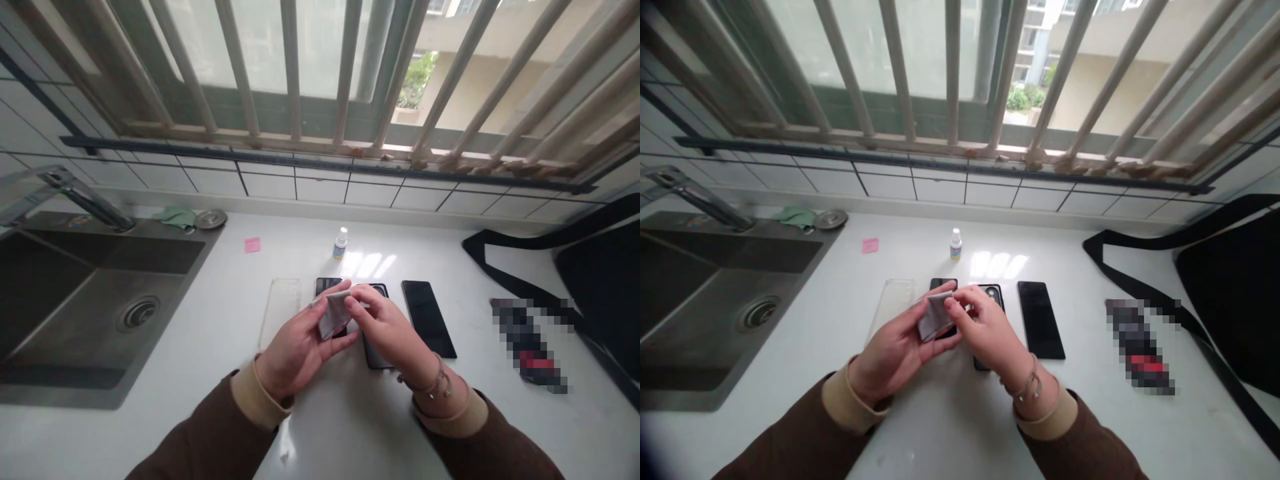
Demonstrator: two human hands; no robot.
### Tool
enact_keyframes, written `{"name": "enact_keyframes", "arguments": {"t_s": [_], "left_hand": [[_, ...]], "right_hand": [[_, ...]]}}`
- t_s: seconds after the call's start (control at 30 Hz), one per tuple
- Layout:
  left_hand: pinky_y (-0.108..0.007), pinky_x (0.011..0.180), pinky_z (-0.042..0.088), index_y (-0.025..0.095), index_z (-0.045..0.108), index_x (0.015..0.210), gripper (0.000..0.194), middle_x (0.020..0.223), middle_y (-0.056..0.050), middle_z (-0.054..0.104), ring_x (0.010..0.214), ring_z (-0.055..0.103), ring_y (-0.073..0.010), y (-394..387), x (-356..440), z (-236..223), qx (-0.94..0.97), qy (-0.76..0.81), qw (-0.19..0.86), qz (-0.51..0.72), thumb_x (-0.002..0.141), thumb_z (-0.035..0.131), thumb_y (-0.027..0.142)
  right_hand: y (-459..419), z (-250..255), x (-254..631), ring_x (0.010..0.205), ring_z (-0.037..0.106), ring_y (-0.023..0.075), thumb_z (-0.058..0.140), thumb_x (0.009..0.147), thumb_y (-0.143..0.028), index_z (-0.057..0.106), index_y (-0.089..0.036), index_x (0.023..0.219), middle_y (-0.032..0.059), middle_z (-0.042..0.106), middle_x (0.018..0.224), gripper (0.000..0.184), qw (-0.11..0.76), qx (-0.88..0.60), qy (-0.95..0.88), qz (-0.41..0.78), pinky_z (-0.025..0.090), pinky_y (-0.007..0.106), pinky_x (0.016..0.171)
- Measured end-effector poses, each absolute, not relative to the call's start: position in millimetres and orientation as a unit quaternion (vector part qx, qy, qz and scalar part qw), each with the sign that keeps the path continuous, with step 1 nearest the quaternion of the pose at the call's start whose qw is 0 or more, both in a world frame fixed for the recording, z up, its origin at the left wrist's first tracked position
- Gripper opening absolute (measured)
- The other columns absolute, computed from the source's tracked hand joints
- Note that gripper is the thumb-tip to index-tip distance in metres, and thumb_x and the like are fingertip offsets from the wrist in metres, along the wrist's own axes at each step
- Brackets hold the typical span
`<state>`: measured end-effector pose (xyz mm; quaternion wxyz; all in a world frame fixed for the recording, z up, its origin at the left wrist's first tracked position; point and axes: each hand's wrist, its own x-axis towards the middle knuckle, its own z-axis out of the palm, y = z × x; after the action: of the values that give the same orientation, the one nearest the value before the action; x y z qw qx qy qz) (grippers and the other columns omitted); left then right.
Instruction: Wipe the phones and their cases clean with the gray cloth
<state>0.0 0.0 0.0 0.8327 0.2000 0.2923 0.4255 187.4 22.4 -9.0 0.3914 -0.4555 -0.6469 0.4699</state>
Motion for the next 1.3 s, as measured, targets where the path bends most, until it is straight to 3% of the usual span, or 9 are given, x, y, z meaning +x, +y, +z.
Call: {"name": "enact_keyframes", "arguments": {"t_s": [0.13, 0.23, 0.4, 0.6, 0.7, 0.8, 0.93, 1.1, 1.3], "left_hand": [[-0.051, 0.112, 0.054, 0.029, 0.07, 0.145, 0.042, 0.146, -0.011, 0.07, 0.126, 0.068, -0.0269, -0.4, 0.9, -0.4, 0.213, 0.311, 0.826, 0.419, 0.107, 0.061, 0.042], [-0.046, 0.107, 0.056, 0.026, 0.073, 0.139, 0.041, 0.141, -0.012, 0.073, 0.123, 0.069, -0.0265, 2.6, 2.7, -3.0, 0.278, 0.336, 0.789, 0.432, 0.104, 0.065, 0.046], [-0.031, 0.093, 0.056, 0.02, 0.078, 0.109, 0.032, 0.101, -0.005, 0.081, 0.095, 0.074, -0.0185, 13.0, -5.1, -9.6, 0.42, 0.467, 0.614, 0.479, 0.086, 0.09, 0.039], [-0.029, 0.067, 0.046, 0.022, 0.075, 0.096, 0.037, 0.058, 0.005, 0.054, 0.064, 0.064, -0.0182, 23.2, -30.2, -1.0, 0.525, 0.614, 0.379, 0.451, 0.089, 0.081, 0.057], [-0.035, 0.076, 0.049, 0.021, 0.073, 0.118, 0.046, 0.077, -0.001, 0.063, 0.074, 0.063, -0.0223, 26.9, -40.5, 7.8, 0.621, 0.689, 0.143, 0.345, 0.099, 0.065, 0.061], [-0.044, 0.089, 0.052, 0.011, 0.065, 0.134, 0.06, 0.113, -0.019, 0.065, 0.102, 0.065, -0.0357, 28.9, -46.3, 8.9, 0.653, 0.738, -0.017, 0.172, 0.101, 0.057, 0.061], [-0.049, 0.09, 0.053, 0.004, 0.062, 0.126, 0.071, 0.116, -0.026, 0.062, 0.11, 0.062, -0.0444, 28.8, -48.1, 0.9, 0.645, 0.764, 0.004, 0.026, 0.094, 0.063, 0.067], [-0.047, 0.104, 0.048, 0.004, 0.05, 0.141, 0.073, 0.121, -0.024, 0.061, 0.119, 0.063, -0.0424, 30.8, -50.1, -6.3, 0.664, 0.741, 0.098, 0.029, 0.09, 0.073, 0.051], [-0.048, 0.109, 0.047, 0.001, 0.046, 0.147, 0.084, 0.129, -0.027, 0.06, 0.128, 0.06, -0.044, 33.8, -54.4, -8.5, 0.66, 0.742, 0.102, 0.057, 0.081, 0.077, 0.042]], "right_hand": [[17.2, -16.1, 191.5, 0.09, 0.066, 0.0207, 0.068, 0.103, -0.052, 0.079, -0.025, 0.103, 0.0031, 0.073, 0.095, 0.029, 0.416, -0.415, -0.565, 0.579, 0.053, 0.035, 0.085], [16.1, -19.3, 191.9, 0.086, 0.065, 0.0177, 0.075, 0.1, -0.048, 0.079, -0.024, 0.098, 0.0014, 0.074, 0.092, 0.024, 0.488, -0.414, -0.489, 0.593, 0.053, 0.031, 0.083], [20.9, -20.4, 193.9, 0.082, 0.068, 0.0148, 0.08, 0.095, -0.043, 0.074, -0.024, 0.094, -0.0008, 0.073, 0.09, 0.02, 0.652, -0.398, -0.287, 0.577, 0.058, 0.028, 0.079], [25.4, -21.0, 195.4, 0.08, 0.071, 0.0145, 0.084, 0.088, -0.044, 0.069, -0.024, 0.095, -0.0003, 0.074, 0.09, 0.026, 0.686, -0.424, -0.198, 0.557, 0.062, 0.027, 0.074], [24.7, -23.7, 193.9, 0.08, 0.071, 0.0146, 0.081, 0.091, -0.044, 0.067, -0.025, 0.096, -0.0009, 0.074, 0.09, 0.025, 0.677, -0.427, -0.208, 0.562, 0.063, 0.029, 0.075], [24.2, -25.7, 193.6, 0.082, 0.071, 0.016, 0.078, 0.093, -0.045, 0.066, -0.025, 0.096, -0.0006, 0.074, 0.092, 0.023, 0.667, -0.439, -0.224, 0.559, 0.063, 0.031, 0.078], [23.8, -26.6, 194.1, 0.082, 0.07, 0.0167, 0.076, 0.095, -0.048, 0.066, -0.025, 0.097, 0.0001, 0.072, 0.092, 0.025, 0.652, -0.456, -0.25, 0.552, 0.063, 0.033, 0.079], [23.5, -26.0, 193.2, 0.081, 0.069, 0.0157, 0.081, 0.091, -0.047, 0.067, -0.024, 0.097, -0.0002, 0.071, 0.091, 0.027, 0.65, -0.451, -0.238, 0.563, 0.062, 0.03, 0.075], [23.4, -26.7, 192.1, 0.079, 0.069, 0.0163, 0.081, 0.09, -0.048, 0.065, -0.024, 0.098, -0.0008, 0.071, 0.089, 0.029, 0.637, -0.456, -0.237, 0.575, 0.061, 0.031, 0.072]]}}
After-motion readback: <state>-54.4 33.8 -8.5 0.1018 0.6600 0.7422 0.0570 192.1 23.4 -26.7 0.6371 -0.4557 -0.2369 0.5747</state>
